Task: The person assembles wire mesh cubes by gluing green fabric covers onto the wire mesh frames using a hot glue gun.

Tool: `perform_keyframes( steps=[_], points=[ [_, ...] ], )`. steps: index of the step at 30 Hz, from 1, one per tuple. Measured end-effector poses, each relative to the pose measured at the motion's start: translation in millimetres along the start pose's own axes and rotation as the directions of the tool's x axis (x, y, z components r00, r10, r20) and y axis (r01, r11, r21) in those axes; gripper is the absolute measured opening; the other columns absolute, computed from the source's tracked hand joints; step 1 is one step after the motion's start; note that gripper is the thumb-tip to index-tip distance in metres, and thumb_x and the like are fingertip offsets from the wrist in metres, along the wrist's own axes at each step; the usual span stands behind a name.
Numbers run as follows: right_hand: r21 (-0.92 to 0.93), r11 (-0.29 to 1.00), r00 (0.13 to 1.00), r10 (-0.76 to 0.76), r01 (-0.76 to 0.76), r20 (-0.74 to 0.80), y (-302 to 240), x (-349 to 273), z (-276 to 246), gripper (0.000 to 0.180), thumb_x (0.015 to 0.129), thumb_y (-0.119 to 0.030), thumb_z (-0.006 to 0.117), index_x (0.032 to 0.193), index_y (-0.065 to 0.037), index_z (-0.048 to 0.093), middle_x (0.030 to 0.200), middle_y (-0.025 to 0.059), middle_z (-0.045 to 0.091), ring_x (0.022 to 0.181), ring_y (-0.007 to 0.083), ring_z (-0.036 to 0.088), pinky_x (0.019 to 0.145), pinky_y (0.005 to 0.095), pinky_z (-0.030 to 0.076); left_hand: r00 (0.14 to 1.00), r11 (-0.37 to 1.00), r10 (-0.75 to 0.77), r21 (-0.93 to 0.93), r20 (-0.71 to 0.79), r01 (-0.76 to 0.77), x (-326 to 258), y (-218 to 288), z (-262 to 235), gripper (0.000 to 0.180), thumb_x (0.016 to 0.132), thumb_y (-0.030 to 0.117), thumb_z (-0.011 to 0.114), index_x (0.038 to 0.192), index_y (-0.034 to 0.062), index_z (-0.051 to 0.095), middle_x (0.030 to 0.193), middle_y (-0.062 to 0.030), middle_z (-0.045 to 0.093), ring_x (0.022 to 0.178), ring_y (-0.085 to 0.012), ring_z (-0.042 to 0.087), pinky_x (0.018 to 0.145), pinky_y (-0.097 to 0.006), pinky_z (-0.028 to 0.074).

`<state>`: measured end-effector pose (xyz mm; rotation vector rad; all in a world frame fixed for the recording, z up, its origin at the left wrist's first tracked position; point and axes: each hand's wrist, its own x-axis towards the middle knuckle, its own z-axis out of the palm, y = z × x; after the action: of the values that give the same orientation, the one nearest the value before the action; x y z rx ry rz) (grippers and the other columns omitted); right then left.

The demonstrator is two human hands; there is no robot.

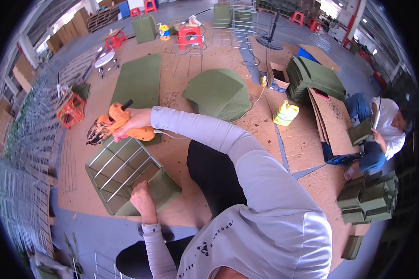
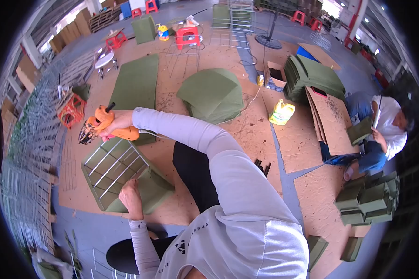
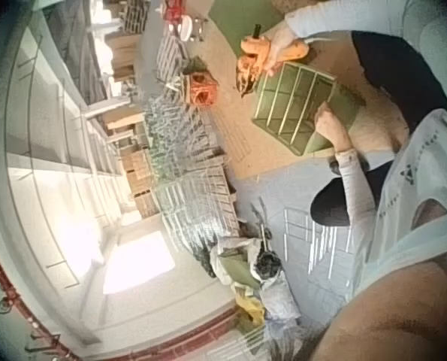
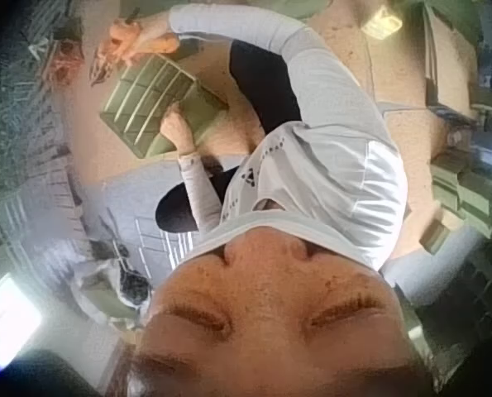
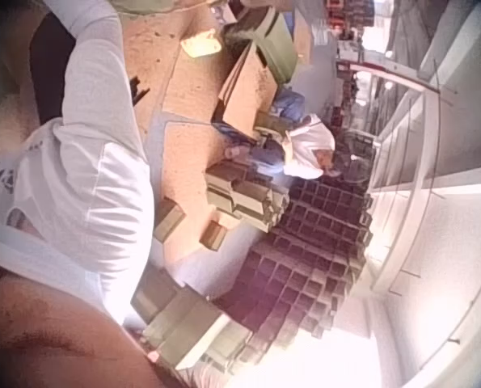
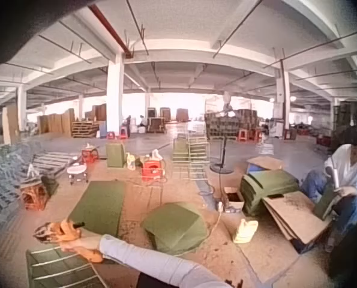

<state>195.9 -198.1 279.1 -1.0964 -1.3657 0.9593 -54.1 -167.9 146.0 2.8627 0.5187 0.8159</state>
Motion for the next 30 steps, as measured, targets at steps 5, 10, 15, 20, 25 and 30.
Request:
perform_keyframes(
  steps=[5,10,15,20,25,30],
  points=[
    [0.196,0.971,0.986,0.115,-0.137,0.12,45.9,-31.9,32.5,0.028,0.083,-0.014,0.069,0.104,-0.003,0.054,0.092,0.0082,0.064,0.084,0.0169,0.064,0.076,0.0306,0.052,0.999,0.999,-0.034,-0.011,0.036,0.035,-1.6,-3.2,-6.7,0.012,0.078,0.012,0.065,0.089,0.0056,0.065,0.076,-0.0137,0.063,0.071,-0.0322,0.061,0.062,-0.042,0.047],
    [0.395,0.886,0.97,0.211,-0.242,0.122,60.5,-43.4,51.3,0.03,0.083,-0.013,0.069,0.106,-0.006,0.051,0.092,0.0057,0.06,0.084,0.0158,0.063,0.076,0.0308,0.052,0.985,0.987,-0.156,0.063,0.079,0.151,-16.2,-15.9,-16.1,0.016,0.074,0.006,0.063,0.091,0.0045,0.062,0.084,-0.0113,0.061,0.082,-0.0297,0.058,0.074,-0.041,0.047],
    [0.511,0.804,0.951,0.284,-0.305,0.122,76.7,-58.2,28.1,0.026,0.088,-0.015,0.063,0.106,-0.007,0.047,0.095,0.0096,0.062,0.092,0.0208,0.064,0.082,0.0321,0.053,0.994,0.994,-0.101,0.048,-0.031,0.103,-26.5,-22.3,-35.5,0.029,0.071,0.001,0.057,0.099,0.0033,0.062,0.104,-0.0113,0.062,0.104,-0.0284,0.057,0.097,-0.045,0.041],
    [0.47,0.796,0.924,0.328,-0.382,0.196,70.8,-80.7,17.2,0.037,0.091,-0.021,0.057,0.121,-0.006,0.041,0.108,0.0159,0.058,0.109,0.0335,0.057,0.097,0.0384,0.045,0.985,0.982,-0.167,0.08,-0.031,0.169,-45.4,-25.4,-34.0,0.031,0.07,0.001,0.056,0.1,0.0028,0.062,0.106,-0.0101,0.06,0.109,-0.0268,0.055,0.099,-0.045,0.039],
    [0.388,0.762,0.855,0.475,-0.518,0.209,68.3,-97.3,28.5,0.03,0.089,-0.016,0.061,0.112,-0.01,0.043,0.103,0.0128,0.061,0.1,0.0259,0.061,0.09,0.0345,0.047,0.978,0.975,-0.194,0.093,-0.072,0.2,-58.6,-26.8,-31.8,0.035,0.066,0.003,0.058,0.1,0.0028,0.063,0.108,-0.009,0.058,0.112,-0.0245,0.053,0.102,-0.048,0.036],
    [0.211,0.814,0.826,0.466,-0.541,0.318,59.0,-92.2,26.8,0.035,0.089,-0.014,0.062,0.119,-0.008,0.046,0.102,0.0123,0.061,0.097,0.0217,0.061,0.088,0.0342,0.047,0.924,0.92,-0.335,0.149,-0.185,0.363,-61.5,-38.6,-36.2,0.027,0.068,0.0,0.064,0.094,0.0045,0.066,0.1,-0.0051,0.062,0.107,-0.0238,0.056,0.101,-0.048,0.036]
  ],
)
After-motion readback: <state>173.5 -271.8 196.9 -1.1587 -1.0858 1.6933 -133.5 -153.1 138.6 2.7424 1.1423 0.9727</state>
